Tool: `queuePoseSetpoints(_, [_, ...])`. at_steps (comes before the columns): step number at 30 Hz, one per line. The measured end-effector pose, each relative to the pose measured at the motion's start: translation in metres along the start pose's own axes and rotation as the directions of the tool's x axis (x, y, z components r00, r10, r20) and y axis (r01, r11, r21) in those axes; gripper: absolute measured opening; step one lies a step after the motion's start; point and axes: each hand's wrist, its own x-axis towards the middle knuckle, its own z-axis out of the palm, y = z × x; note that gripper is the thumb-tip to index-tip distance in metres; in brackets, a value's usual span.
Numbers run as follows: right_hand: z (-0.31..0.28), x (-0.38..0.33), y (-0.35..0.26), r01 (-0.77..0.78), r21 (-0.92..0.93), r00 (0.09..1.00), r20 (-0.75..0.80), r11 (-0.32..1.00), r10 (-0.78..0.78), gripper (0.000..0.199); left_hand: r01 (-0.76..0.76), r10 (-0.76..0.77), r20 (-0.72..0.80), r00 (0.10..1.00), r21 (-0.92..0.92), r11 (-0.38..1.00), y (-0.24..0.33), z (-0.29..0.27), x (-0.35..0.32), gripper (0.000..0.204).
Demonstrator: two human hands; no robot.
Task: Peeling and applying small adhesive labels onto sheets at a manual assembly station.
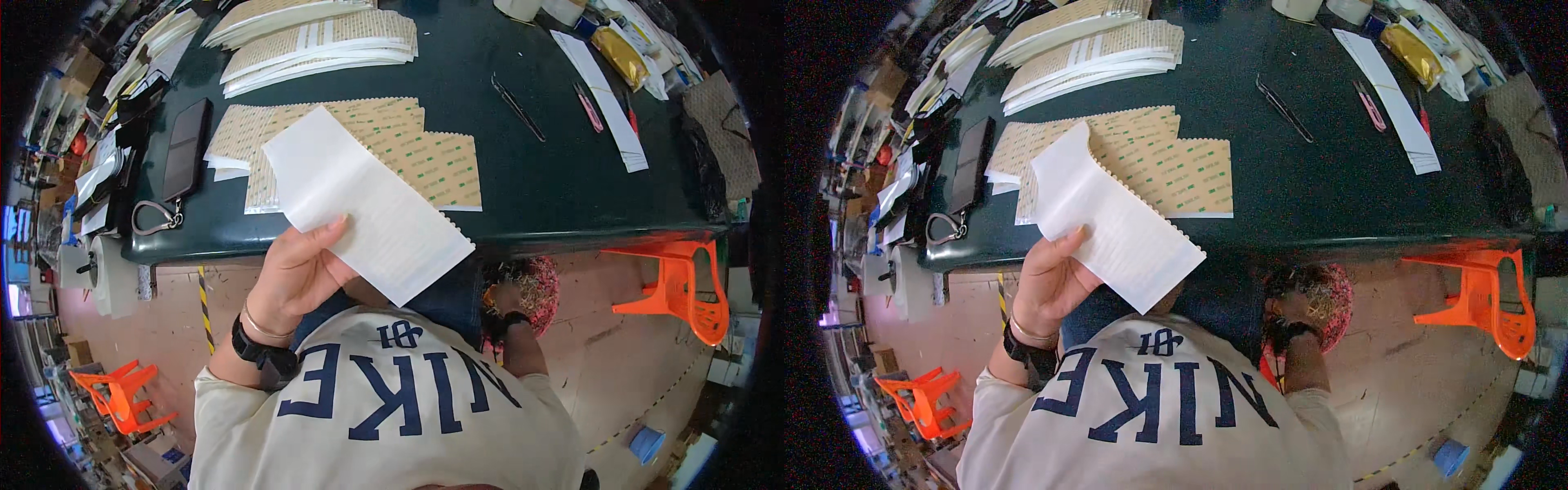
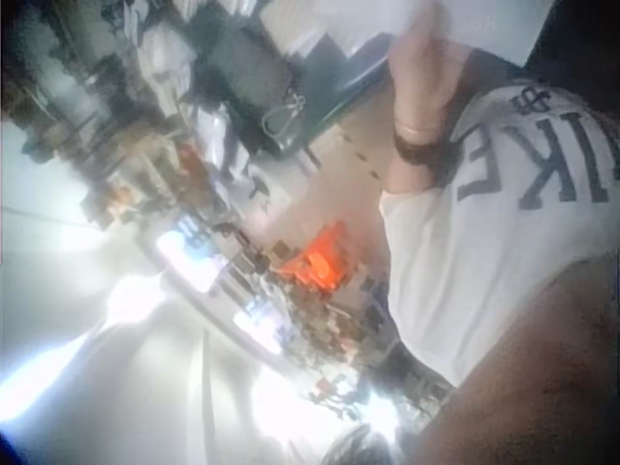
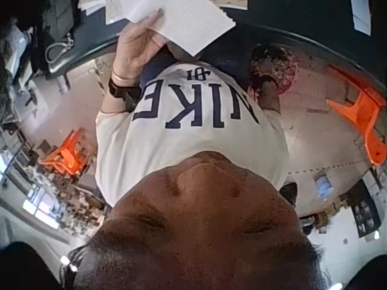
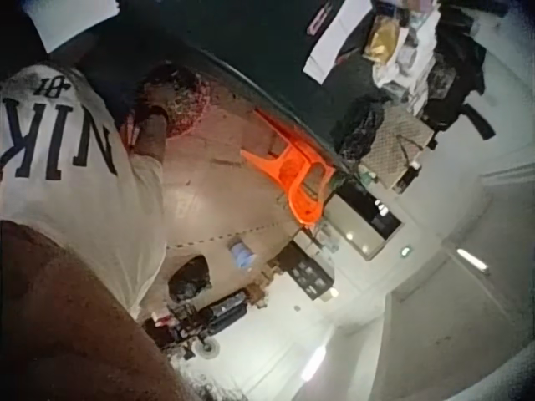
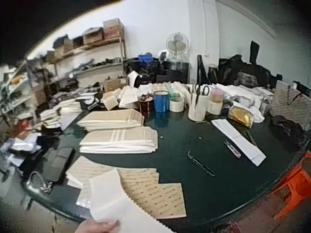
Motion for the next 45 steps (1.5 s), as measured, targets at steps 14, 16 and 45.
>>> queuePoseSetpoints(14, [-0.368, -0.191, -0.149, 0.303, 0.924, 0.616, -0.003, 0.233, -0.788, 0.01, -0.002, 0.004, 0.051, 0.999, -0.039, 0.999, -0.004, -0.003, 0.007, 0.061])
queuePoseSetpoints(16, [-0.388, -0.203, -0.176, 0.308, 0.913, 0.65, 0.002, 0.266, -0.76, 0.009, 0.009, -0.007, 0.059, 0.998, -0.039, 0.999, -0.004, -0.004, 0.006, 0.062])
queuePoseSetpoints(45, [-0.418, -0.205, -0.258, 0.301, 0.898, 0.51, 0.132, 0.32, -0.85, 0.012, 0.058, -0.064, 0.12, 0.991, 0.052, 0.997, -0.006, -0.008, 0.0, 0.062])
